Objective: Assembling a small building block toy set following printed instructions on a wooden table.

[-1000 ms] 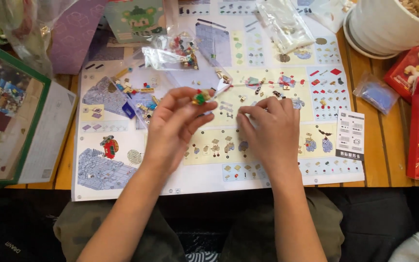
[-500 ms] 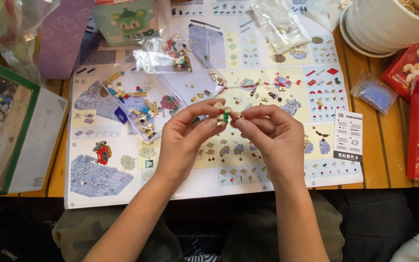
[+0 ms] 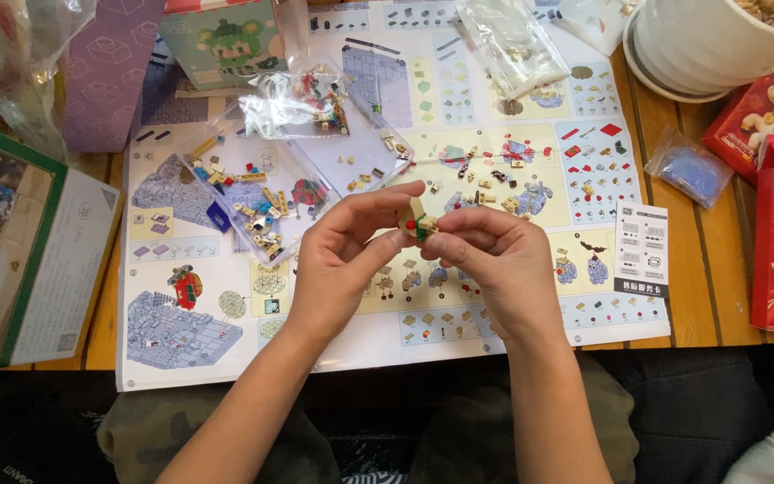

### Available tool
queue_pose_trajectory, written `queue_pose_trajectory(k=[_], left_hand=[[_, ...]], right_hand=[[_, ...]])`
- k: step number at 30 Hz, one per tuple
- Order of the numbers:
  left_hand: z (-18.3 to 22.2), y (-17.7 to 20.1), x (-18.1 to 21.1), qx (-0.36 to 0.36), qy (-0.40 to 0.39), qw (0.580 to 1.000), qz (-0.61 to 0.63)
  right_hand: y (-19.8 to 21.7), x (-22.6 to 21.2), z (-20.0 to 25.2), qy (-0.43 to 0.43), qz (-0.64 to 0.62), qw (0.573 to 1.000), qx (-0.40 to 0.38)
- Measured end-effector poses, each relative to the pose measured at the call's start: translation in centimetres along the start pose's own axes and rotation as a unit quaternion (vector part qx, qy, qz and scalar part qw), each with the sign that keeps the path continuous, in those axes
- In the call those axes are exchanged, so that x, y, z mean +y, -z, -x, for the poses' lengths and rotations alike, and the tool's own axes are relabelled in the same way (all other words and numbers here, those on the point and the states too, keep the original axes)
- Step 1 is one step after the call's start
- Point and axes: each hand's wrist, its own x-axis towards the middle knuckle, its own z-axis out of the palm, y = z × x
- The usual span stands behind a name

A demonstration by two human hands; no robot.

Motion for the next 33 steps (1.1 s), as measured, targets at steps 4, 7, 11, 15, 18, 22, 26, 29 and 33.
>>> queue_pose_trajectory(k=[4,7,11,15,18,22,26,29,33], left_hand=[[-0.1,0.5,0.4,-0.013,0.004,1.0,-0.02],[-0.2,0.4,0.8,-0.03,0.006,0.999,-0.027],[-0.2,0.1,1.2,-0.027,0.014,0.999,-0.02],[-0.2,0.5,0.9,-0.023,0.028,0.999,-0.036],[-0.3,1.2,0.3,-0.023,0.042,0.998,-0.045],[-0.3,1.4,0.5,-0.031,0.054,0.997,-0.055],[-0.3,1.6,0.7,-0.047,0.065,0.995,-0.066],[-0.3,1.5,0.9,-0.054,0.067,0.994,-0.067],[-0.3,1.6,1.1,-0.063,0.071,0.992,-0.077]], right_hand=[[-0.2,-0.5,0.2,-0.007,0.004,1.0,-0.002],[-0.4,-0.7,0.2,-0.018,0.012,1.0,-0.001],[-0.4,-0.8,0.2,-0.022,0.012,1.0,0.005],[0.0,-0.8,0.1,-0.024,0.026,0.999,0.01],[0.2,-1.5,0.3,-0.026,0.063,0.998,0.011],[0.6,-1.9,0.5,-0.019,0.094,0.995,0.004],[1.0,-1.5,0.3,-0.024,0.096,0.995,-0.013],[1.2,-1.3,0.3,-0.03,0.099,0.994,-0.02],[1.3,-1.3,0.5,-0.03,0.121,0.992,-0.024]])
